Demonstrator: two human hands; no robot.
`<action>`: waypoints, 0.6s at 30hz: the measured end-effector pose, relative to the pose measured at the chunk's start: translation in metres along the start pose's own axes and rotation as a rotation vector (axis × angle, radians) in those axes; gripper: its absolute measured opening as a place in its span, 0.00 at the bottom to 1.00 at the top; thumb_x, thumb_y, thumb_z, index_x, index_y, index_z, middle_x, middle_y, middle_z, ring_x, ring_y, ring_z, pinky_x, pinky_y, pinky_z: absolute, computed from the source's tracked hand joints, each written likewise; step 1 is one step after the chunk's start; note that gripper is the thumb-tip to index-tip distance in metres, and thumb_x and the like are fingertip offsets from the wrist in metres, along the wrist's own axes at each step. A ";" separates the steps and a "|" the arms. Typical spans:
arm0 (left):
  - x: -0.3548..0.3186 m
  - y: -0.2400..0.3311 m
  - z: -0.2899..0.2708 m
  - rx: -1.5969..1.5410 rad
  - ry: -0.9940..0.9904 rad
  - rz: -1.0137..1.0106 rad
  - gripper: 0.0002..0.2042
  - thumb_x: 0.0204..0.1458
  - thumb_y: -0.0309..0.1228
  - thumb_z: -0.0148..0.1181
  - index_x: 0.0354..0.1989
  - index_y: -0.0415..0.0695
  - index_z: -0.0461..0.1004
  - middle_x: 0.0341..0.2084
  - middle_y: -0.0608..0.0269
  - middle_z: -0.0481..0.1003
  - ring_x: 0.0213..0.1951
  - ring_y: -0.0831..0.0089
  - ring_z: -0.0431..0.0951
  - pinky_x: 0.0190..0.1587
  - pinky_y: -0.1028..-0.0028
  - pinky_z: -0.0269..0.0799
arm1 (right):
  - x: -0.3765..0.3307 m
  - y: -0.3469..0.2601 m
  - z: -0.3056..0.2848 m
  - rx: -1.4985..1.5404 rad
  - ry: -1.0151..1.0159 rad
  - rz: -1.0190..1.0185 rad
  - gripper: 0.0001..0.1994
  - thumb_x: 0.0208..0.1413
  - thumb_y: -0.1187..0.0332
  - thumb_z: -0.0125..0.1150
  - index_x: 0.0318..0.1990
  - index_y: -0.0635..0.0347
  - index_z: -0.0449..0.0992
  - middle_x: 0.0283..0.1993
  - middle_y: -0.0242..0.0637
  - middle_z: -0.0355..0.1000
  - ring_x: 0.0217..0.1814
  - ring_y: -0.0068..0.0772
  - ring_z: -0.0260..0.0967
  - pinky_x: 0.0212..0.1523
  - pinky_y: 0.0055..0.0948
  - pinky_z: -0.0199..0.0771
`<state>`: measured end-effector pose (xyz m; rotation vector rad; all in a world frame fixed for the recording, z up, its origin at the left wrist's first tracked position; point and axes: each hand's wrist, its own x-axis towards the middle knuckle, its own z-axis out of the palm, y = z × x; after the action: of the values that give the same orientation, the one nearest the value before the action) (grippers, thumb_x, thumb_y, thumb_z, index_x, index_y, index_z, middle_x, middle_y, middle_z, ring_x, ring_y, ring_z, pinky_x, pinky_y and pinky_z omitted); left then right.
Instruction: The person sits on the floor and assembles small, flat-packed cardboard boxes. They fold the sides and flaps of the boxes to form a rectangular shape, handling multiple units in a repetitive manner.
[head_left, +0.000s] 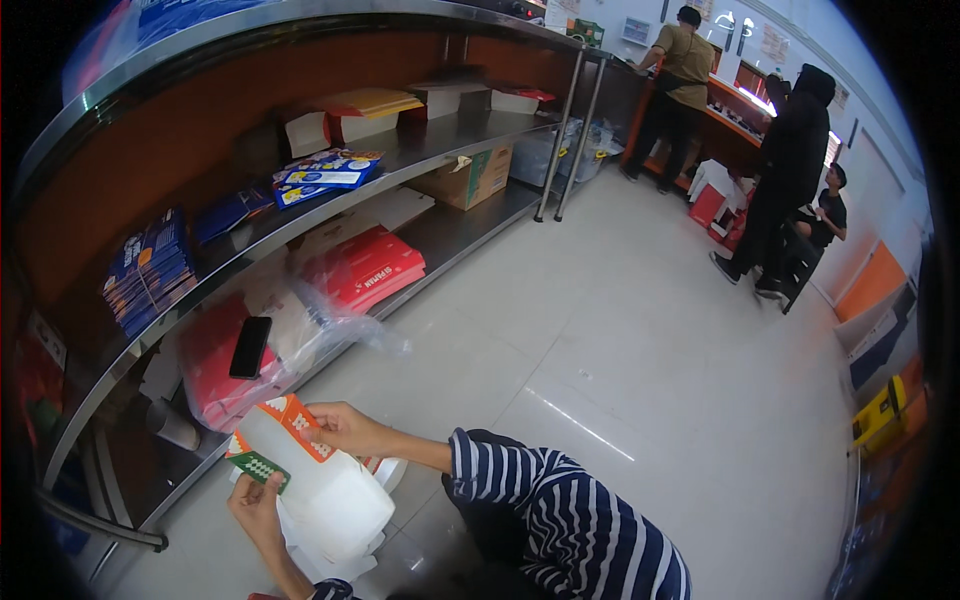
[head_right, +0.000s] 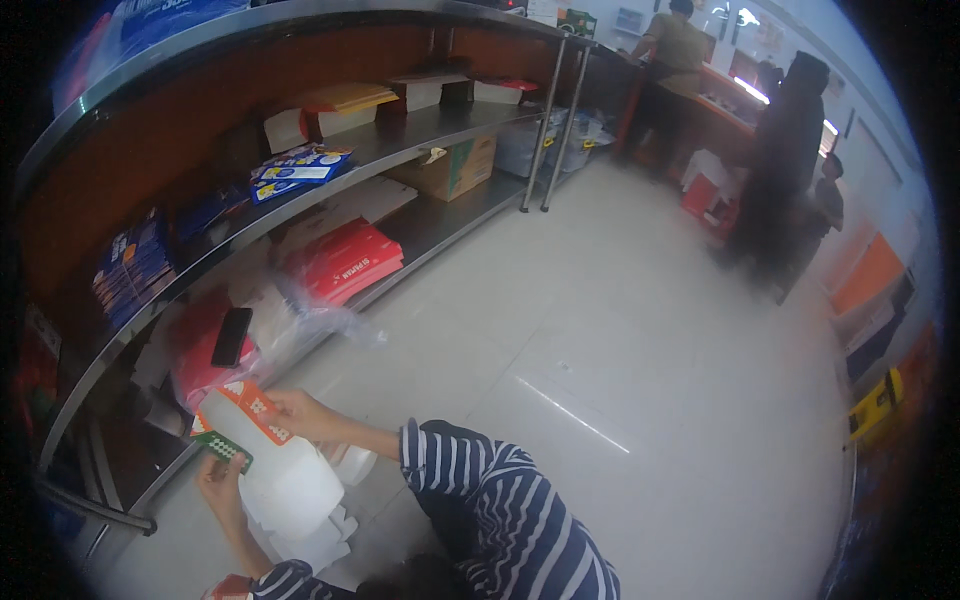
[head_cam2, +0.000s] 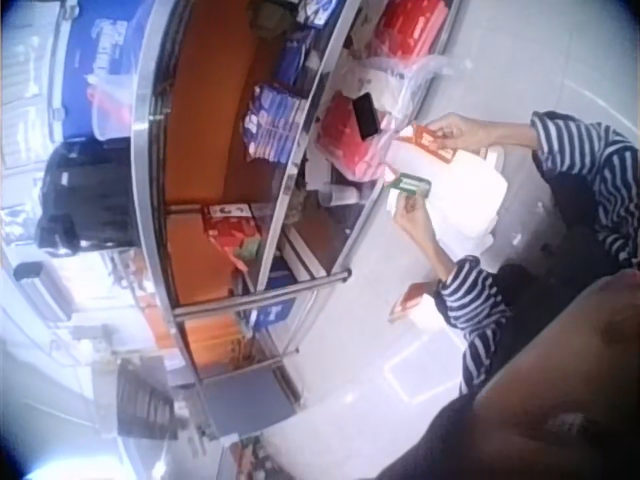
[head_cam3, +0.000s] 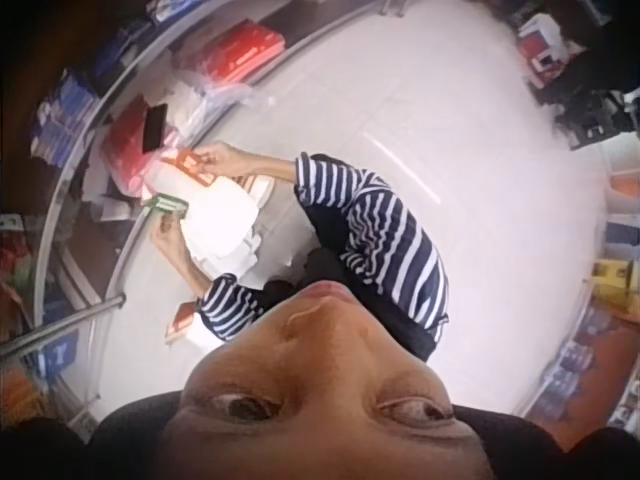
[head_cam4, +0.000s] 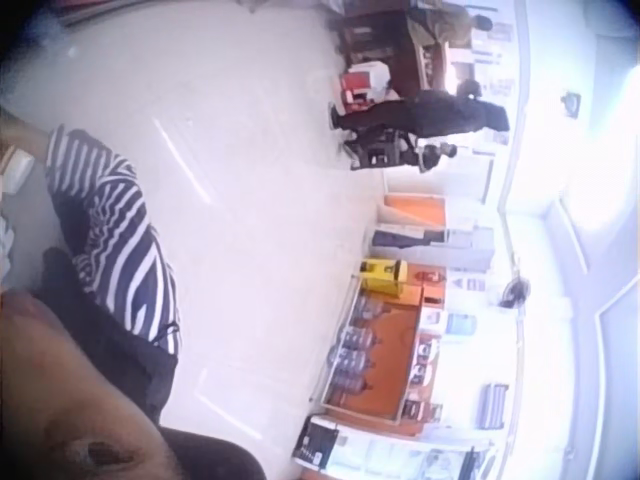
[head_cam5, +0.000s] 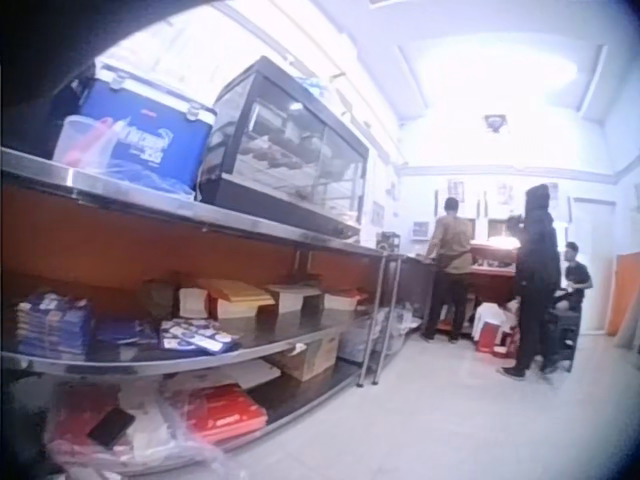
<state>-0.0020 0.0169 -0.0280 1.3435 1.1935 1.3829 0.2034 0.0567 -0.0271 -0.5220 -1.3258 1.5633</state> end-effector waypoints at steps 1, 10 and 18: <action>0.000 -0.001 0.000 -0.006 0.057 0.036 0.07 0.43 0.22 0.63 0.30 0.35 0.72 0.25 0.64 0.74 0.28 0.82 0.70 0.33 0.81 0.66 | 0.001 -0.007 0.003 0.043 -0.037 -0.002 0.16 0.57 0.69 0.53 0.50 0.68 0.67 0.39 0.35 0.72 0.38 0.17 0.67 0.40 0.19 0.70; 0.005 -0.006 0.023 0.303 -0.080 0.132 0.28 0.36 0.35 0.68 0.50 0.43 0.69 0.46 0.60 0.73 0.48 0.63 0.72 0.46 0.66 0.67 | -0.005 -0.029 -0.056 -0.884 0.234 -0.244 0.07 0.52 0.71 0.55 0.36 0.62 0.75 0.35 0.36 0.73 0.39 0.24 0.69 0.44 0.25 0.68; -0.001 -0.099 0.035 0.917 -0.335 0.253 0.55 0.19 0.55 0.71 0.62 0.52 0.51 0.62 0.51 0.48 0.62 0.47 0.47 0.57 0.45 0.48 | -0.073 -0.057 -0.139 -0.764 0.452 -0.059 0.05 0.52 0.75 0.56 0.35 0.66 0.72 0.34 0.33 0.72 0.40 0.24 0.67 0.46 0.24 0.65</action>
<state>0.0288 0.0366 -0.1260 2.3129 1.5193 0.6898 0.3698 0.0578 -0.0376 -1.2099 -1.5213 0.7699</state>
